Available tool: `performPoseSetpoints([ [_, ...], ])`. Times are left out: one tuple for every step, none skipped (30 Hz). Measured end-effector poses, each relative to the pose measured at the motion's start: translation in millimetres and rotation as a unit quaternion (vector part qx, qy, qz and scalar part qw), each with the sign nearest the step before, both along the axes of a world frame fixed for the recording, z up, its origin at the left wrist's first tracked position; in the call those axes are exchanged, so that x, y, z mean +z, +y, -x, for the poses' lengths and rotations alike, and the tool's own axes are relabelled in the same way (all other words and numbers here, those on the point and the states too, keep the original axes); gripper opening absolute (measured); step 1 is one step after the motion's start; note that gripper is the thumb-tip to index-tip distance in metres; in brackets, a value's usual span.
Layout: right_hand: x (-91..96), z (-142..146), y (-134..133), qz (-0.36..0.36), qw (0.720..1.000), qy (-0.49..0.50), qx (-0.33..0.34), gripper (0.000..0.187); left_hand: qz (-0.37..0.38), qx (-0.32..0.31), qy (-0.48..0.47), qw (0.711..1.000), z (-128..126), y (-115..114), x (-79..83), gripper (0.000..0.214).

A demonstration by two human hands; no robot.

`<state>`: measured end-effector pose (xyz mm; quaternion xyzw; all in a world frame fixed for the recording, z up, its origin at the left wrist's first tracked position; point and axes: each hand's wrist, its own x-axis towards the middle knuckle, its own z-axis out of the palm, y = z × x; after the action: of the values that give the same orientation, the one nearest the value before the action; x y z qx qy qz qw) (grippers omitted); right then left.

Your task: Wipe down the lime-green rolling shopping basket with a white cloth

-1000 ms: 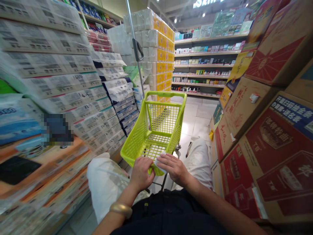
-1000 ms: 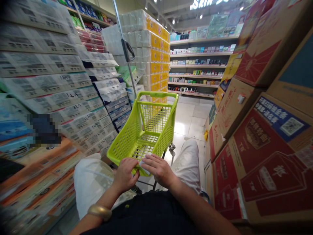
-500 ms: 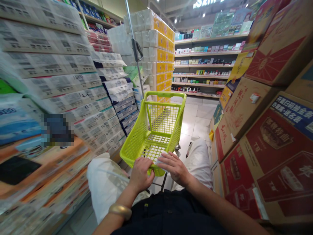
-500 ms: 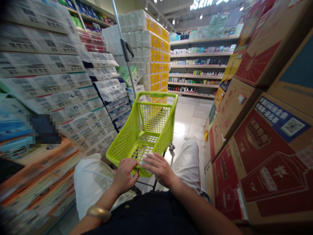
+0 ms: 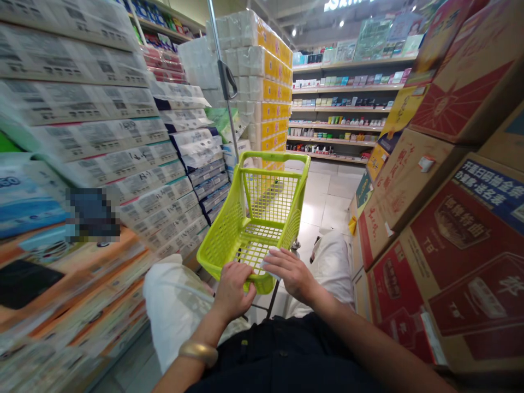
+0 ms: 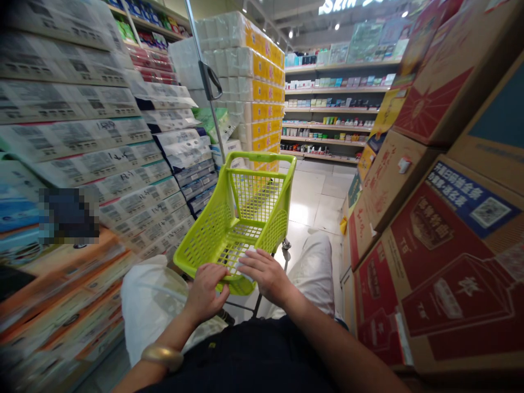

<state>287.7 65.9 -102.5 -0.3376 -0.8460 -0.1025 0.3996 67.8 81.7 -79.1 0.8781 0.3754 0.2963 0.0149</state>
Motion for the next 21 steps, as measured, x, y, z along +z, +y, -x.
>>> performPoseSetpoints([
  [1.2, -3, 6, 0.003, 1.0, 0.01, -0.016, 0.039, 0.0, 0.002, -0.001, 1.0, 0, 0, 0.7, 0.004],
  [2.2, -5, 11, 0.007, 0.999, 0.019, -0.031, 0.04, 0.0, 0.003, -0.001, 1.0, 0, -1, 1.4, 0.004],
  [2.7, -7, 15, 0.013, 0.999, 0.024, -0.042, 0.041, 0.0, 0.004, -0.002, 1.0, 0, -1, 1.9, 0.005],
  [2.8, -6, 15, 0.018, 0.998, 0.025, -0.048, 0.041, -0.001, 0.005, -0.003, 1.0, 1, -1, 2.1, 0.005],
  [2.4, -5, 14, 0.021, 0.998, 0.024, -0.047, 0.042, -0.002, 0.005, -0.004, 1.0, 1, -1, 2.1, 0.005],
  [1.7, -2, 10, 0.021, 0.999, 0.019, -0.04, 0.042, -0.003, 0.005, -0.006, 1.0, 2, -1, 1.7, 0.005],
  [1.0, 1, 5, 0.019, 0.999, 0.011, -0.028, 0.042, -0.005, 0.003, -0.009, 1.0, 2, -1, 1.2, 0.005],
  [0.6, 4, 0, 0.016, 1.0, 0.002, -0.013, 0.042, -0.007, 0.001, -0.011, 1.0, 3, -1, 0.6, 0.005],
  [0.7, 6, -4, 0.015, 1.0, -0.007, 0.002, 0.041, -0.009, 0.0, -0.013, 1.0, 4, -1, 0.1, 0.005],
  [1.6, 6, -6, 0.013, 1.0, -0.014, 0.013, 0.04, -0.011, -0.001, -0.015, 1.0, 5, -1, -0.3, 0.005],
  [3.3, 5, -6, 0.014, 1.0, -0.019, 0.017, 0.04, -0.012, -0.002, -0.017, 1.0, 5, -1, -0.5, 0.005],
  [5.6, 3, -3, 0.016, 1.0, -0.019, 0.013, 0.039, -0.013, -0.001, -0.018, 1.0, 6, -1, -0.4, 0.005],
  [8.2, 0, 1, 0.019, 1.0, -0.016, 0.0, 0.039, -0.012, 0.001, -0.018, 1.0, 6, -1, 0.0, 0.005],
  [10.8, -4, 7, 0.024, 0.999, -0.01, -0.02, 0.039, -0.011, 0.003, -0.018, 1.0, 5, -1, 0.4, 0.006],
  [12.9, -8, 12, 0.028, 0.999, -0.002, -0.041, 0.04, -0.01, 0.004, -0.017, 1.0, 5, -1, 1.0, 0.007],
  [14.2, -10, 17, 0.033, 0.998, 0.005, -0.058, 0.041, -0.008, 0.006, -0.017, 1.0, 5, -1, 1.4, 0.007],
  [14.5, -10, 19, 0.036, 0.997, 0.011, -0.068, 0.041, -0.006, 0.007, -0.016, 1.0, 4, -2, 1.7, 0.007],
  [13.6, -9, 19, 0.037, 0.997, 0.014, -0.069, 0.041, -0.006, 0.007, -0.016, 1.0, 4, -2, 1.8, 0.007],
  [11.7, -6, 17, 0.035, 0.997, 0.013, -0.061, 0.04, -0.006, 0.008, -0.016, 1.0, 4, -2, 1.6, 0.007],
  [9.3, -1, 12, 0.031, 0.998, 0.008, -0.045, 0.039, -0.008, 0.008, -0.017, 1.0, 4, -1, 1.2, 0.007],
  [6.7, 4, 6, 0.026, 0.999, 0.001, -0.028, 0.038, -0.01, 0.009, -0.017, 1.0, 4, -1, 0.5, 0.007],
])
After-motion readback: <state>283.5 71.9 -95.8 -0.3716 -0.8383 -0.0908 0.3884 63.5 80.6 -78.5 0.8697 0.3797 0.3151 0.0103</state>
